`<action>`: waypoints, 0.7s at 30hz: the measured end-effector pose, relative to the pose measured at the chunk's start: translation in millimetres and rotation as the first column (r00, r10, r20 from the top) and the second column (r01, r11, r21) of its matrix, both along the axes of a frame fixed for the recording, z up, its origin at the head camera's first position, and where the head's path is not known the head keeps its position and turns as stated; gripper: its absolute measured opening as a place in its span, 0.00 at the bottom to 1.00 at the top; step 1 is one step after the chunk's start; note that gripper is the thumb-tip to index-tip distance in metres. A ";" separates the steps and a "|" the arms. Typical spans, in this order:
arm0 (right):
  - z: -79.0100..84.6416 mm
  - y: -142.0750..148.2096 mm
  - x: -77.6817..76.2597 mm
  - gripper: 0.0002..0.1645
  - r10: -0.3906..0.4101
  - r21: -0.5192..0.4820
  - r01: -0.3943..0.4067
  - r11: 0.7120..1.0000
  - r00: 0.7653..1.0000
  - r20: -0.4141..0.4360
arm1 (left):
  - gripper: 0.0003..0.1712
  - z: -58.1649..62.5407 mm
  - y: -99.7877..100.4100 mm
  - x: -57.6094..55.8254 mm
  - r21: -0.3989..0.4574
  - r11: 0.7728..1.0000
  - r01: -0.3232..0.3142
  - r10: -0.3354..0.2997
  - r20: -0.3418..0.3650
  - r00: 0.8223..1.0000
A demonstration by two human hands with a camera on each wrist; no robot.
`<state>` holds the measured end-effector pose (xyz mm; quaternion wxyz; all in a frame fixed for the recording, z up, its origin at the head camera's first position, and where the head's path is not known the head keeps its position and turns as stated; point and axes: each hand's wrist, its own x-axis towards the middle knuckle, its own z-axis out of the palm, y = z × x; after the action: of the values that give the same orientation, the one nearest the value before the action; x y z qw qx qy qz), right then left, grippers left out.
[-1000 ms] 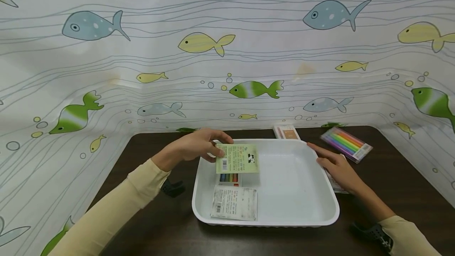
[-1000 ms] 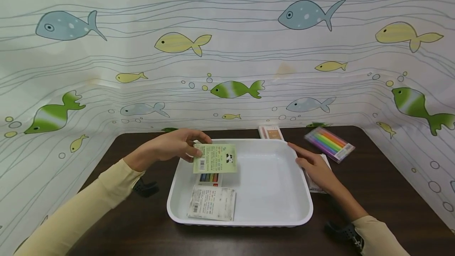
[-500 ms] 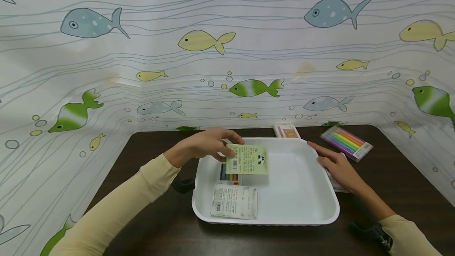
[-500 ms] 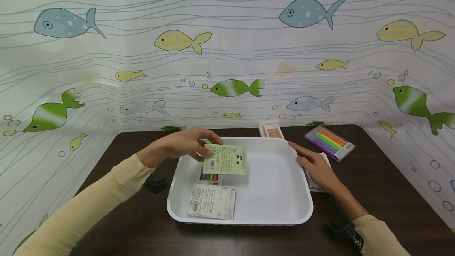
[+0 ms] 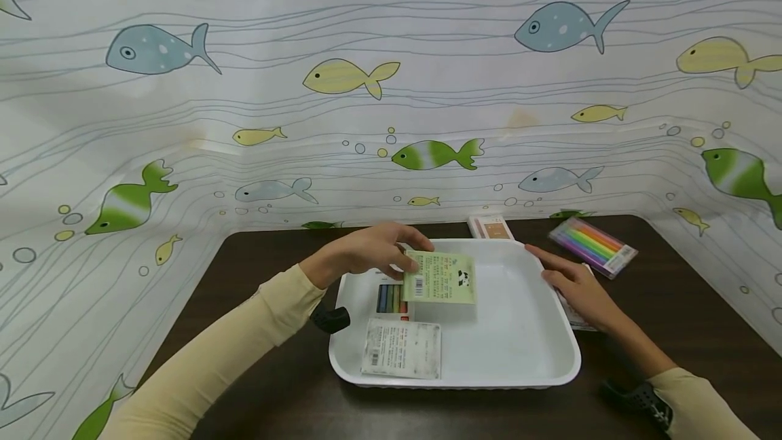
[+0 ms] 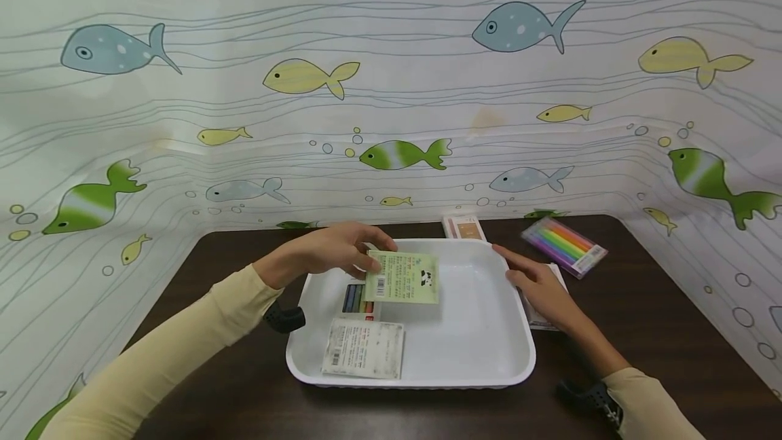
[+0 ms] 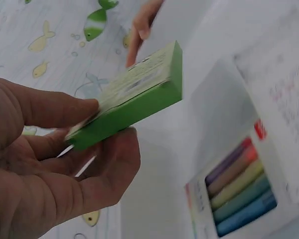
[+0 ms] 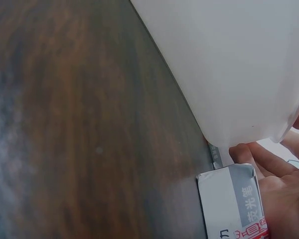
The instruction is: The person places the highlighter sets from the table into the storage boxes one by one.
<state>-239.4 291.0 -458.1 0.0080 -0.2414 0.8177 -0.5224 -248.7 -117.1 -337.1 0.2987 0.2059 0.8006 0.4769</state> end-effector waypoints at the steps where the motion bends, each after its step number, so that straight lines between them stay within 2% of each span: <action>1: -0.1 -0.3 -0.4 0.28 -0.004 0.007 0.004 1.000 1.000 -0.004 | 0.23 -0.4 -0.1 -0.2 -0.034 0.999 0.007 -0.008 -0.044 0.999; 3: -0.4 -0.7 -1.0 0.28 -0.012 0.019 0.012 1.000 1.000 -0.010 | 0.23 -0.7 -1.2 -0.8 -0.111 0.994 0.016 -0.031 -0.138 0.990; 5: -0.5 -0.8 -1.4 0.28 -0.014 0.024 0.015 1.000 1.000 -0.009 | 0.25 -0.5 -2.9 -1.0 -0.189 0.982 0.023 -0.065 -0.220 0.973; 7: -0.5 -0.6 -1.5 0.28 -0.015 0.025 0.016 1.000 1.000 -0.005 | 0.26 -0.1 -4.9 -1.1 -0.234 0.972 0.033 -0.097 -0.264 0.960; 11: -0.8 -0.2 -1.2 0.28 -0.020 0.023 0.020 1.000 1.000 0.002 | 0.27 1.1 -9.4 0.2 -0.235 0.969 0.070 -0.134 -0.270 0.953; 15: -0.7 -0.1 -0.6 0.28 -0.025 0.030 0.025 0.999 1.000 0.001 | 0.26 1.1 -15.7 2.2 -0.225 0.974 0.037 -0.107 -0.306 0.946; 21: 0.6 -0.5 0.7 0.28 -0.017 0.017 0.017 1.000 1.000 0.005 | 0.27 -2.6 -23.9 4.5 -0.239 0.971 -0.030 -0.078 -0.431 0.899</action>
<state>-238.7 290.5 -457.6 0.0079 -0.2331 0.8241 -0.5163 -244.1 -141.0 -339.6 0.1402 0.2800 0.8961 0.3146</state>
